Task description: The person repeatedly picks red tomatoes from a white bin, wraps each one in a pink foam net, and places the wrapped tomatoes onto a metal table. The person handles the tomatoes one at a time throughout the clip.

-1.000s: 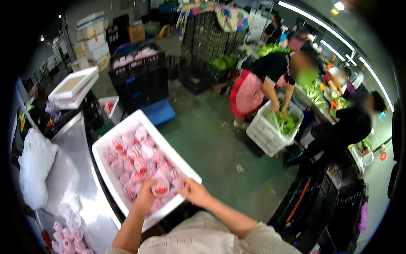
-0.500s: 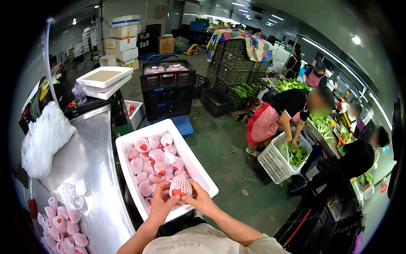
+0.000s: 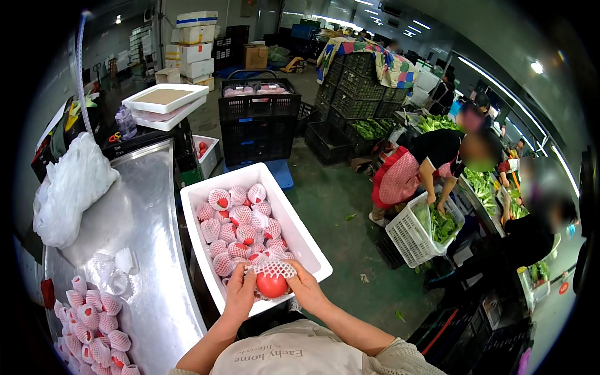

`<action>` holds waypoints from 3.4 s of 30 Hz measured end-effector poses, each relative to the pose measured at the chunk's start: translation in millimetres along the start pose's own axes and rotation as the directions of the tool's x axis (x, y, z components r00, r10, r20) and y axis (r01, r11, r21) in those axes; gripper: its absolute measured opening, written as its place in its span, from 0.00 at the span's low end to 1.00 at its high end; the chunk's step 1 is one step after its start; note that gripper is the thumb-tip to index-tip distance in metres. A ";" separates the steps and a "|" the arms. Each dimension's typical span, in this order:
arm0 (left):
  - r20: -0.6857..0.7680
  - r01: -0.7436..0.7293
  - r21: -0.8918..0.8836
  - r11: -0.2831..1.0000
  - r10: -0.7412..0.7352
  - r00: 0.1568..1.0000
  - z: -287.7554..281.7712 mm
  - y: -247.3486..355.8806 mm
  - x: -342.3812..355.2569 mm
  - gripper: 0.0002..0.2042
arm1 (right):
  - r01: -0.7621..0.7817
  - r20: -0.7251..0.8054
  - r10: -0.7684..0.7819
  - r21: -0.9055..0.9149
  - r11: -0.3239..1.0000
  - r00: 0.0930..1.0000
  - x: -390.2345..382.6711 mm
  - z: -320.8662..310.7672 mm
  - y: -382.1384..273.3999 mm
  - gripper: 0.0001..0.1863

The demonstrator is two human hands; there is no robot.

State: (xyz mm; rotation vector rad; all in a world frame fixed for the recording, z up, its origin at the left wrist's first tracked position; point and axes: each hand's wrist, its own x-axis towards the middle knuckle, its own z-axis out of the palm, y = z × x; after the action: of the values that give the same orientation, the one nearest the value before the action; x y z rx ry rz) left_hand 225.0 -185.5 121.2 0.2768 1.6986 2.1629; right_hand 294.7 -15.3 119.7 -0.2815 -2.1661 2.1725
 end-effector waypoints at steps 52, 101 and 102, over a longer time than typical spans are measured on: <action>0.407 0.479 -0.828 0.292 -0.275 0.871 2.5 15.8 12.5 0.28 | -0.155 0.166 0.064 0.628 0.763 0.984 4.0 -21.2 -49.8 0.19; -0.346 -0.222 -0.689 0.690 -0.044 0.937 -145.4 -16.2 11.9 0.12 | 0.190 0.040 -0.229 -0.705 0.683 0.972 16.3 5.2 29.5 0.17; -0.415 -0.244 -0.706 0.665 -0.110 0.903 -163.4 -14.4 3.1 0.12 | 0.185 -0.016 -0.275 -0.702 0.687 0.961 4.6 -5.1 52.3 0.16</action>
State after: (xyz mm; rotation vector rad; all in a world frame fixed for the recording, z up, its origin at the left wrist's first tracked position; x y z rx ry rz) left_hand 162.9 -326.9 65.9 -0.4072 0.7888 2.9164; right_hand 295.6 -10.0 67.2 -0.1433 -2.6763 1.0883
